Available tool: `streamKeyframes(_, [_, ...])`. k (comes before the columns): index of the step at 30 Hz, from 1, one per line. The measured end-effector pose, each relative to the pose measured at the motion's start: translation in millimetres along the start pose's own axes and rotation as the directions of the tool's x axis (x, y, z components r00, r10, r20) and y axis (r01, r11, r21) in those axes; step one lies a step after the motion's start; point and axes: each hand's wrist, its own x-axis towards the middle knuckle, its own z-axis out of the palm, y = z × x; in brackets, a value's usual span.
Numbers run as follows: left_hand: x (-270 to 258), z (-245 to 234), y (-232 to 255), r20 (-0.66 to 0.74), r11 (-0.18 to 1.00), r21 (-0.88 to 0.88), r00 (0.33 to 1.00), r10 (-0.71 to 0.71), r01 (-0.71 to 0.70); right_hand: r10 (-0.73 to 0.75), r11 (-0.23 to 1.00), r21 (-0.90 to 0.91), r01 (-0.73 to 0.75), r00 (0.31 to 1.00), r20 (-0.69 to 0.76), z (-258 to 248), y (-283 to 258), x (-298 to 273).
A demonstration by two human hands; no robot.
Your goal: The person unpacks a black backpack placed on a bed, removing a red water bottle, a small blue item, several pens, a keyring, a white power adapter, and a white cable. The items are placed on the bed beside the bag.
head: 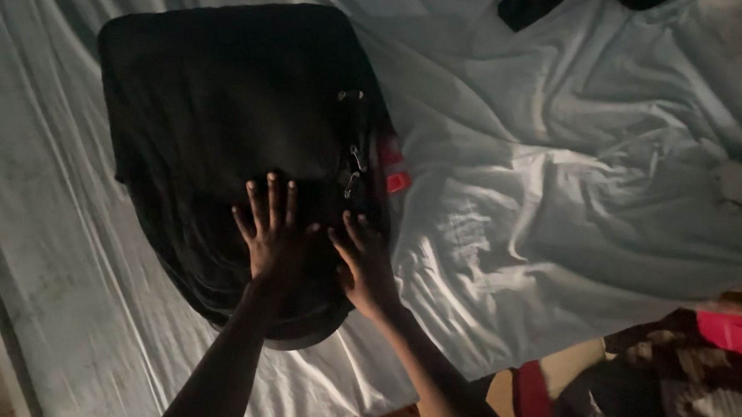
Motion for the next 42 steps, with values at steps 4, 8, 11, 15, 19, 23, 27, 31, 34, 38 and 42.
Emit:
streamKeyframes(4, [0,-2,-5,0.017,0.999,0.035,1.000,0.002,-0.002,0.058,0.996,0.079,-0.047,0.990,-0.132,4,6,9])
streamKeyframes(8, [-3,3,-3,0.033,0.999,0.030,0.999,-0.030,0.029,0.179,0.984,0.059,-0.170,0.950,-0.255,-8,25,31])
streamKeyframes(11, [4,2,-2,0.000,0.998,0.047,0.999,-0.039,0.039,0.187,0.966,-0.077,-0.246,0.874,-0.448,-24,49,62])
streamKeyframes(15, [-3,2,13,-0.060,0.993,-0.088,0.995,-0.085,0.079,-0.067,0.939,-0.318,-0.130,0.838,-0.542,-25,85,80])
streamKeyframes(19, [9,12,66,-0.097,0.983,-0.169,0.991,-0.090,0.073,0.265,0.964,0.104,-0.244,0.888,-0.376,3,116,87])
streamKeyframes(23, [38,26,119,-0.031,0.971,-0.202,0.991,0.128,-0.132,0.282,0.954,0.212,-0.211,0.873,-0.398,2,142,78])
streamKeyframes(27, [50,18,132,-0.048,0.968,-0.122,0.975,0.216,-0.220,0.599,0.718,0.496,-0.489,0.797,-0.081,-13,135,85])
streamKeyframes(31, [48,7,134,0.127,0.971,-0.200,0.979,0.160,-0.133,0.564,0.709,0.584,-0.395,0.815,-0.132,-26,118,89])
streamKeyframes(34, [41,12,136,0.062,0.962,-0.251,0.990,0.130,-0.111,0.538,0.747,0.540,-0.387,0.830,-0.149,-25,116,81])
streamKeyframes(38, [40,26,142,-0.125,0.982,-0.153,0.988,0.089,-0.108,0.363,0.905,0.317,-0.283,0.902,-0.234,-19,134,85])
streamKeyframes(42, [33,45,142,-0.169,0.976,-0.208,0.985,0.026,-0.061,0.209,0.961,0.231,-0.148,0.941,-0.266,-16,154,80])
